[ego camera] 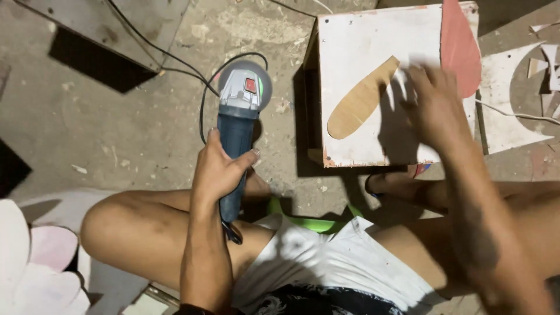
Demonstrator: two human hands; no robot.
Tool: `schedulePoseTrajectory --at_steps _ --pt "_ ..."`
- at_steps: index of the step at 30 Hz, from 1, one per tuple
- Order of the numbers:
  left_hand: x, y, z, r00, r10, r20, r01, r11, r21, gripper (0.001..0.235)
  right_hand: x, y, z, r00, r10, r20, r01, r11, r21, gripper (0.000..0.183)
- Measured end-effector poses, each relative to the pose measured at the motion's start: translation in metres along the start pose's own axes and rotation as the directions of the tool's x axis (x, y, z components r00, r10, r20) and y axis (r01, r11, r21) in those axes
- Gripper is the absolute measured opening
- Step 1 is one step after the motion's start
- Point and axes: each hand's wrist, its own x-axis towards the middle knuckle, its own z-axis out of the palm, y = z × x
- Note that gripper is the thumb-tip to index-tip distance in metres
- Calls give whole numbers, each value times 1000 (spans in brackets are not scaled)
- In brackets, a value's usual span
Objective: Using a handheld angle grinder to sand and smooth the edges of small leaf-shaped cutouts.
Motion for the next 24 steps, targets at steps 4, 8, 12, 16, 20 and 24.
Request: schedulePoseTrajectory --at_steps 4,8,12,16,20,24 --pt "0 5 -1 999 -30 20 30 1000 -7 52 57 -28 -22 872 92 481 -20 988 -152 102" --pt "-3 2 0 1000 -4 29 4 1000 -4 55 51 8 -2 903 39 428 25 989 -143 51" --pt "9 -17 19 981 193 11 -191 977 -93 67 7 13 17 934 293 202 -317 944 96 30" --pt "34 -38 50 947 305 96 -296 950 -94 88 -12 -23 30 845 476 243 -529 683 503 31" --pt "-2 7 41 961 173 215 -175 985 -9 89 -5 -65 31 773 533 344 -604 453 656 31" --pt "-13 21 52 952 124 280 -132 991 9 85 -7 -91 23 649 553 523 -641 27 767 31"
